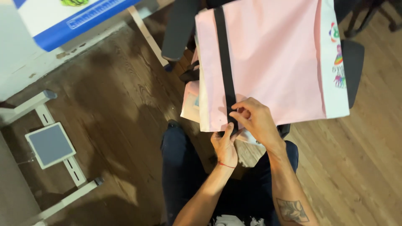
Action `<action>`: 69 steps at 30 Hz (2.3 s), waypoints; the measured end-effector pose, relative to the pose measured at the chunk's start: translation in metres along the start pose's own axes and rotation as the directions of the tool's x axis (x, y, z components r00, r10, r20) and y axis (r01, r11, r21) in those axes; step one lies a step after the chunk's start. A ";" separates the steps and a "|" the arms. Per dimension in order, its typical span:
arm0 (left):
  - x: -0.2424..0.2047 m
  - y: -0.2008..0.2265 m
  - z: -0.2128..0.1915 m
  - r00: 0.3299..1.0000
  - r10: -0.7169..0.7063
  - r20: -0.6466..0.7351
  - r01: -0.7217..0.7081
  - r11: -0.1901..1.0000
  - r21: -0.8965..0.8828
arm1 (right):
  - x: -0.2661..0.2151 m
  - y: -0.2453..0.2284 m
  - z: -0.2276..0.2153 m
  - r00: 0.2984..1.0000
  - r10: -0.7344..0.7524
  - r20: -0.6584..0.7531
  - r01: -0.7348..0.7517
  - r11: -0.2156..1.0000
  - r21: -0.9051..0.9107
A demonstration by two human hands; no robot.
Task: Manually aligning and preparing a pink tote bag and its black straps for assembly or finishing.
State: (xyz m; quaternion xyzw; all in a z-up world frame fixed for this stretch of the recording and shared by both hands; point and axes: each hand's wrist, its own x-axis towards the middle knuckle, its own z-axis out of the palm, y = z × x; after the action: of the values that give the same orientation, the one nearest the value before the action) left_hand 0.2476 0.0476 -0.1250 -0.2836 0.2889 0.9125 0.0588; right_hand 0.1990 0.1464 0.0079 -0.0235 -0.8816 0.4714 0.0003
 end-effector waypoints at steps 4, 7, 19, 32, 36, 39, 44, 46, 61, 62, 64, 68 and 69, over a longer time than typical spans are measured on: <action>0.001 -0.011 -0.001 0.999 0.037 0.004 -0.036 0.997 -0.073 | 0.008 0.005 0.004 0.991 -0.002 0.133 0.014 0.996 -0.091; 0.010 -0.031 -0.014 0.994 0.112 0.004 -0.111 0.989 -0.093 | -0.005 0.000 0.000 0.969 0.014 0.245 0.017 0.992 -0.127; 0.017 -0.045 -0.003 0.986 0.166 0.011 -0.161 0.972 -0.168 | 0.012 0.045 -0.007 0.911 -0.339 0.234 0.357 0.933 -0.040; 0.005 -0.063 0.017 0.973 0.084 -0.215 -0.117 0.983 -0.144 | 0.320 0.040 -0.041 0.719 -0.543 0.434 0.693 0.612 -0.382; 0.003 -0.066 0.010 0.976 0.129 -0.173 -0.148 0.984 -0.099 | 0.335 0.052 -0.051 0.858 -0.223 0.462 0.380 0.881 -0.281; 0.002 -0.053 0.011 0.981 0.091 -0.172 -0.111 0.988 -0.112 | 0.317 0.035 -0.077 0.904 0.006 0.427 0.076 0.981 -0.176; -0.001 -0.056 0.009 0.953 0.252 -0.170 -0.236 0.966 0.110 | 0.339 0.057 -0.072 0.833 -0.049 0.551 0.059 0.998 0.001; 0.003 -0.059 0.009 0.953 0.243 -0.181 -0.240 0.970 0.040 | 0.345 0.053 -0.070 0.820 -0.078 0.567 0.101 0.995 -0.009; 0.009 -0.056 0.011 0.937 0.176 -0.300 -0.182 0.983 0.010 | 0.329 0.058 -0.050 0.588 -0.706 0.394 0.799 0.584 -0.143; 0.010 -0.054 0.010 0.934 0.175 -0.310 -0.175 0.984 0.026 | 0.299 0.047 -0.048 0.584 -0.752 0.307 0.805 0.585 -0.100; 0.012 -0.051 0.010 0.933 0.171 -0.318 -0.167 0.985 0.039 | 0.244 0.035 -0.041 0.575 -0.788 0.219 0.814 0.578 -0.058; 0.023 -0.059 -0.003 0.931 0.182 -0.316 -0.176 0.983 0.048 | 0.191 0.047 -0.027 0.494 -0.772 0.400 0.870 0.438 -0.229; 0.027 -0.065 -0.011 0.937 0.207 -0.281 -0.199 0.978 0.057 | 0.188 0.055 -0.027 0.502 -0.754 0.423 0.865 0.441 -0.241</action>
State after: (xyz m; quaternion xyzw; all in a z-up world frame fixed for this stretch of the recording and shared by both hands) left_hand 0.2481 0.0936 -0.1787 -0.3803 0.3348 0.8590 -0.0740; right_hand 0.0145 0.2069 -0.0264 0.4654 -0.8534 0.2072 0.1103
